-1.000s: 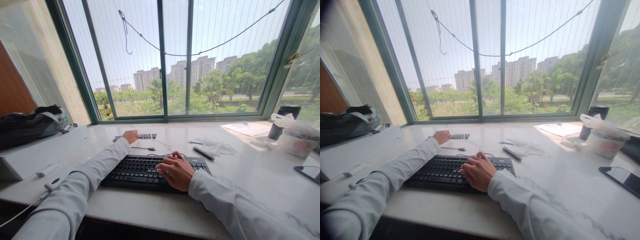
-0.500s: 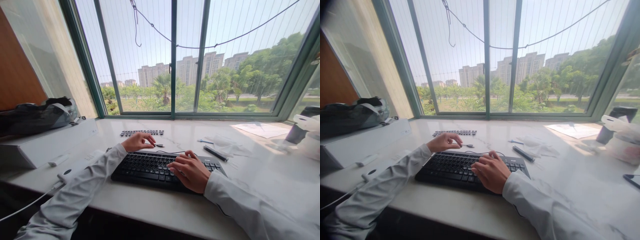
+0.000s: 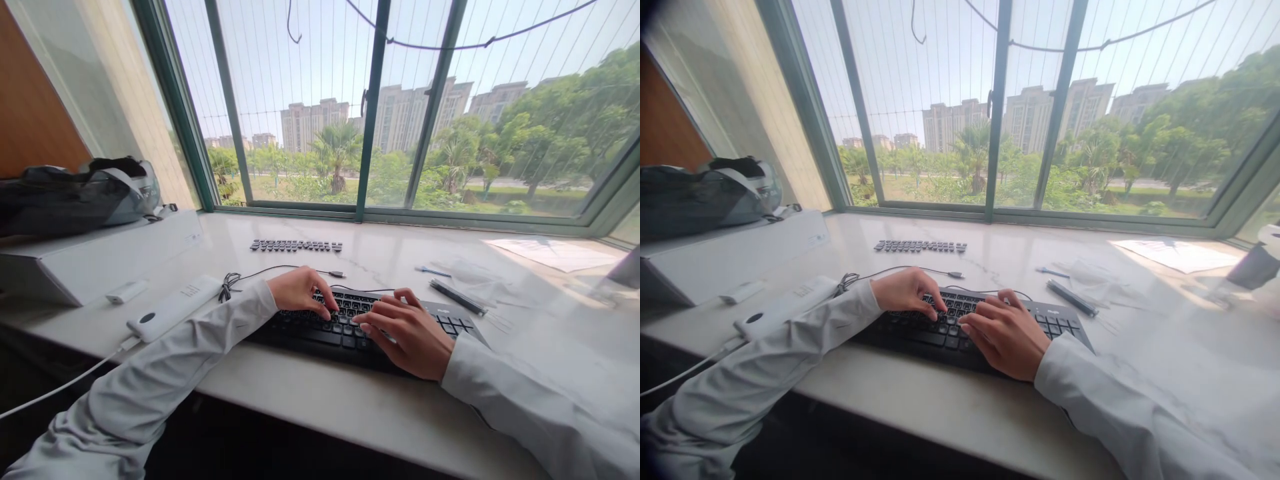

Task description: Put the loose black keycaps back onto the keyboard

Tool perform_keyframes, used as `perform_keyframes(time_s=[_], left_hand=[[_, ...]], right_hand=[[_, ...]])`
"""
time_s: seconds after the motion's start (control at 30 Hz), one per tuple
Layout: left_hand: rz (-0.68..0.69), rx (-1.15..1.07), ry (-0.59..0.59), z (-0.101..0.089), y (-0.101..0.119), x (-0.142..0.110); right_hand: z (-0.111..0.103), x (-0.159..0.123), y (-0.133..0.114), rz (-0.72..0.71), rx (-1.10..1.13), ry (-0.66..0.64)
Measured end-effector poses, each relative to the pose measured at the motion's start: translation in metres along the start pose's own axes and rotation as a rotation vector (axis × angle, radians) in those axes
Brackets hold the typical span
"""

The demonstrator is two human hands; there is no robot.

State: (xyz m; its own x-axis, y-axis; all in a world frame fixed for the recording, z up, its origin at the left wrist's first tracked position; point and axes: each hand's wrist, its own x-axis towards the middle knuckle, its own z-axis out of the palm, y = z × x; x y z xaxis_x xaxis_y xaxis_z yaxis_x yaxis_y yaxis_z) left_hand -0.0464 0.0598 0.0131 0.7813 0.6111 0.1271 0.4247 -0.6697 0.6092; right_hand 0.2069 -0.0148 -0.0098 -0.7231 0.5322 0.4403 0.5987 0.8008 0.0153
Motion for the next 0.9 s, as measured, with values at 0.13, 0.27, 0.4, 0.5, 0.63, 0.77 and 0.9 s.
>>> perform_keyframes(time_s=[0.13, 0.27, 0.4, 0.5, 0.63, 0.77, 0.9], left_hand=[[-0.039, -0.049, 0.017, 0.002, -0.001, 0.001], [-0.053, -0.076, 0.025, 0.005, 0.001, 0.001], [-0.048, -0.085, 0.029, 0.007, 0.000, 0.001], [-0.040, -0.080, 0.017, 0.007, -0.002, 0.002], [-0.028, -0.057, -0.005, 0.007, 0.000, 0.002], [-0.022, -0.030, -0.014, 0.006, 0.004, 0.002], [-0.014, 0.023, -0.016, 0.006, 0.010, 0.001]], right_hand=[[0.005, 0.011, -0.003, -0.025, -0.033, -0.007], [0.006, 0.015, -0.006, -0.010, -0.024, -0.017], [0.002, 0.014, -0.006, -0.002, -0.017, -0.014], [0.000, 0.013, -0.005, -0.011, -0.017, -0.009], [0.003, 0.012, -0.006, -0.030, -0.015, -0.016], [0.006, 0.011, -0.006, -0.037, 0.006, -0.036], [0.007, 0.011, -0.006, -0.031, 0.024, -0.044]])
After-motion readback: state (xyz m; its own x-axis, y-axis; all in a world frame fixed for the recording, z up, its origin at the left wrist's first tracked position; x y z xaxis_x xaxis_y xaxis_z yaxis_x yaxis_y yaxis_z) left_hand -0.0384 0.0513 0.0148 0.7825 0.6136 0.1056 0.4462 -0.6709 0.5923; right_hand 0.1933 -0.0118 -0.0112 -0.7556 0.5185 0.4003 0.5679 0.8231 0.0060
